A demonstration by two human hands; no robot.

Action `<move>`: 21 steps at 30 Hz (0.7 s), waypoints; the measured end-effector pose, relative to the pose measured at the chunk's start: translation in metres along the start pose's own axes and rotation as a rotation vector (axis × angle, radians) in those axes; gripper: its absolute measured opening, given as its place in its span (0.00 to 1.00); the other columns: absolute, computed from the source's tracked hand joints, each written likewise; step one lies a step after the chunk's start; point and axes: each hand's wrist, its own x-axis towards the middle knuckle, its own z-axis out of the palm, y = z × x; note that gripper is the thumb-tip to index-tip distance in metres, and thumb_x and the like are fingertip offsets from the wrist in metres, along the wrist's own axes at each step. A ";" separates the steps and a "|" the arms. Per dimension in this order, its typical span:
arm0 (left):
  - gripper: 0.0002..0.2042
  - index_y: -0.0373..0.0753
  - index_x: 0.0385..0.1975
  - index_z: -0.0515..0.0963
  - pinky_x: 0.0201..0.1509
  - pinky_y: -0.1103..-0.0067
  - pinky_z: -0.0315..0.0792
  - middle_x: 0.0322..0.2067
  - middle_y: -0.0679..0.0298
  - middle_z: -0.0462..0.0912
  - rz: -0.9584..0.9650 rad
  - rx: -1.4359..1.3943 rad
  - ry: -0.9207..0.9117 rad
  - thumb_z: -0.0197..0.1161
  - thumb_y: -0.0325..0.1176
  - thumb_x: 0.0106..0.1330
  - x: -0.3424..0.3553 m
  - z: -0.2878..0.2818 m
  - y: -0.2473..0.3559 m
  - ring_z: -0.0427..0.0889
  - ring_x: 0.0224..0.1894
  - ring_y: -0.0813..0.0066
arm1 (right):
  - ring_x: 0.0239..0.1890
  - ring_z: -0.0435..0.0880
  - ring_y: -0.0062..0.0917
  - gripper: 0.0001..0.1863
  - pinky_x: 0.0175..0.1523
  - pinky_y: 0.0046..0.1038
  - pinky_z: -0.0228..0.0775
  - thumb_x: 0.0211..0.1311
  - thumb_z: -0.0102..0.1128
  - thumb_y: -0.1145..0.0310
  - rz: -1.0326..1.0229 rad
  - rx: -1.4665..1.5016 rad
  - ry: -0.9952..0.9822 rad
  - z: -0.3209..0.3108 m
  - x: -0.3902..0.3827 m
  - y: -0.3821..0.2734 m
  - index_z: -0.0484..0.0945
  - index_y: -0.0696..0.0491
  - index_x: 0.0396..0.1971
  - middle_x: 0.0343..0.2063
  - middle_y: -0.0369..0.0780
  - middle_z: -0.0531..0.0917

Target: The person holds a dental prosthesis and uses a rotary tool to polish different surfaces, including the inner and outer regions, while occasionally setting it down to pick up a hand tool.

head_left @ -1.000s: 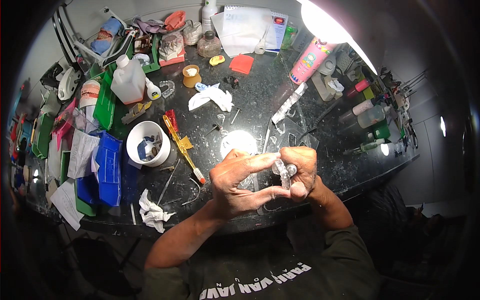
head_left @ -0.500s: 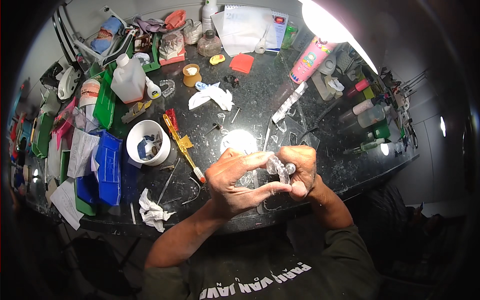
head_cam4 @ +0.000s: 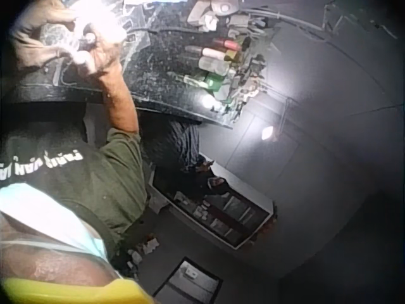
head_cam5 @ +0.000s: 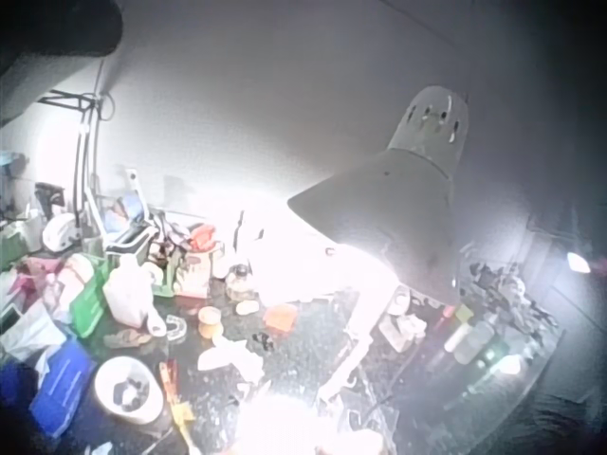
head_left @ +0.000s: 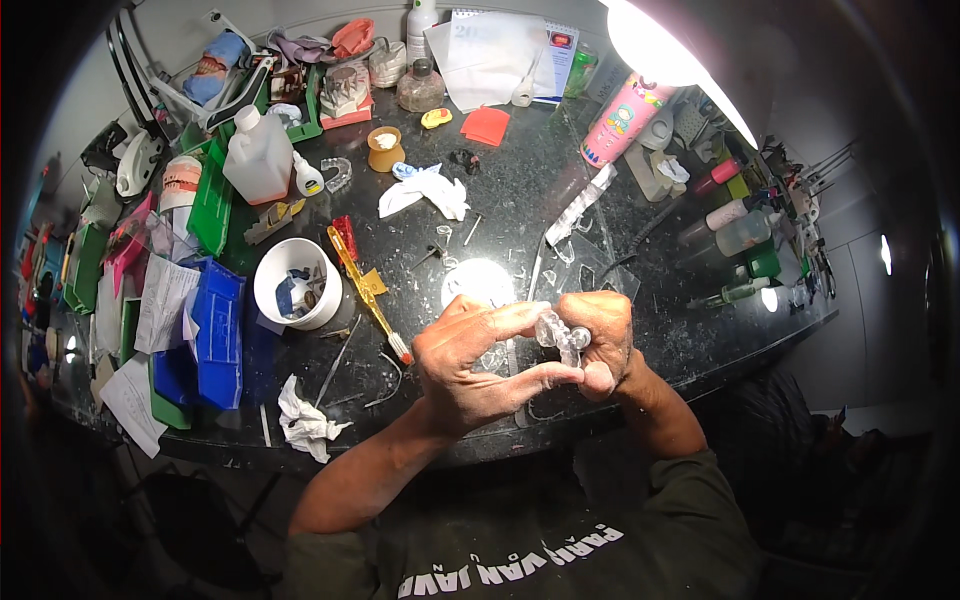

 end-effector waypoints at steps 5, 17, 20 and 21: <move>0.25 0.35 0.37 0.84 0.37 0.78 0.72 0.33 0.61 0.88 -0.028 -0.019 0.057 0.84 0.40 0.39 0.003 0.005 0.002 0.84 0.30 0.73 | 0.13 0.73 0.29 0.46 0.20 0.29 0.62 0.48 0.48 0.18 -0.011 -0.008 0.036 -0.002 0.001 -0.003 0.70 0.56 0.19 0.13 0.39 0.69; 0.24 0.37 0.35 0.84 0.37 0.78 0.71 0.32 0.62 0.88 -0.038 -0.044 0.018 0.84 0.41 0.38 0.004 0.004 0.002 0.84 0.29 0.73 | 0.14 0.74 0.29 0.48 0.20 0.28 0.64 0.44 0.49 0.16 -0.020 -0.007 0.017 -0.005 0.006 -0.007 0.69 0.57 0.19 0.14 0.39 0.71; 0.25 0.36 0.36 0.84 0.37 0.78 0.71 0.32 0.62 0.88 -0.037 -0.039 0.020 0.84 0.41 0.38 0.003 0.004 0.002 0.84 0.30 0.73 | 0.13 0.73 0.27 0.48 0.19 0.28 0.63 0.45 0.49 0.16 -0.018 0.015 0.017 -0.005 0.005 -0.006 0.69 0.57 0.18 0.13 0.39 0.69; 0.25 0.36 0.36 0.84 0.38 0.78 0.71 0.32 0.61 0.88 -0.037 -0.040 0.023 0.84 0.41 0.38 0.003 0.005 0.001 0.85 0.30 0.73 | 0.13 0.72 0.27 0.48 0.19 0.27 0.62 0.45 0.49 0.16 -0.015 0.014 0.015 -0.005 0.004 -0.005 0.68 0.57 0.17 0.13 0.38 0.68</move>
